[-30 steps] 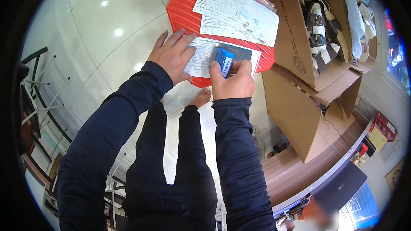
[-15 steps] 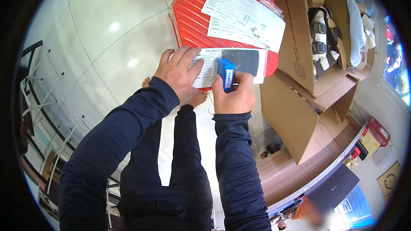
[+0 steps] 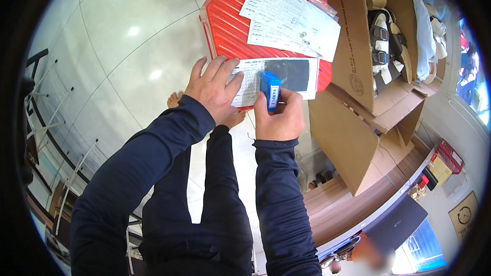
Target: The person stamps multiple documents and small plastic-wrapped items on a red stool and then on a wooden table. They use a blue handheld stamp to mark each item and place the stamped items into separate piles.
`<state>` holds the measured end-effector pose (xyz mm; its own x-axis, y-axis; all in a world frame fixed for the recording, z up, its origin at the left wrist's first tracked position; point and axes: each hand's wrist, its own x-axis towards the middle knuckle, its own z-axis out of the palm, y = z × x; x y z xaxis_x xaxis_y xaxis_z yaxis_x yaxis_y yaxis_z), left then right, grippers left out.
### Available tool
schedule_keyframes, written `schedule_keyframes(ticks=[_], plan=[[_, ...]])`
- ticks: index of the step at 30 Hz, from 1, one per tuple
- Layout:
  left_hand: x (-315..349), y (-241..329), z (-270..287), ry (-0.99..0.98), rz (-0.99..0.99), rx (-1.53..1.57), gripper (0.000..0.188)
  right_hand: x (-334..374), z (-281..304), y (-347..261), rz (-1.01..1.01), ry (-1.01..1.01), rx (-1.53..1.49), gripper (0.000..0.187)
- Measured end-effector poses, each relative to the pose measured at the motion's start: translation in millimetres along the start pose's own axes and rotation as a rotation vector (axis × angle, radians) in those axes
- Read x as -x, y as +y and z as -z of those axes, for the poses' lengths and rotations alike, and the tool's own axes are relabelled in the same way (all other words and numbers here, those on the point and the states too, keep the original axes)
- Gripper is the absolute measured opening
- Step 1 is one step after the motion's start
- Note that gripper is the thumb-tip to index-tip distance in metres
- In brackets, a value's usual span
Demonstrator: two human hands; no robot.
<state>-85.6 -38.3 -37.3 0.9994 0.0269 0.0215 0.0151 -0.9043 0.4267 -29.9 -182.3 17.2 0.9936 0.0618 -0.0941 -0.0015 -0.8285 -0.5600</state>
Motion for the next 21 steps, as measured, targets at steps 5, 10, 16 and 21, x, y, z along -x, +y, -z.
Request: schedule_keyframes(ticks=[5, 10, 16, 21], plan=[[-1, -1, 0, 0.010, 0.000, 0.001, 0.058, -2, -2, 1, 0.043, -0.017, 0.022, 0.033], [-1, -1, -1, 0.016, -0.005, -0.002, 0.061, -2, -4, 3, 0.009, -0.031, 0.007, 0.031], [-2, 0, 0, 0.012, 0.009, 0.017, 0.061, -6, -18, 4, 0.040, -0.053, 0.099, 0.028], [-4, -1, 2, -0.009, 0.001, 0.012, 0.058, -3, -24, 4, 0.025, -0.019, 0.104, 0.028]])
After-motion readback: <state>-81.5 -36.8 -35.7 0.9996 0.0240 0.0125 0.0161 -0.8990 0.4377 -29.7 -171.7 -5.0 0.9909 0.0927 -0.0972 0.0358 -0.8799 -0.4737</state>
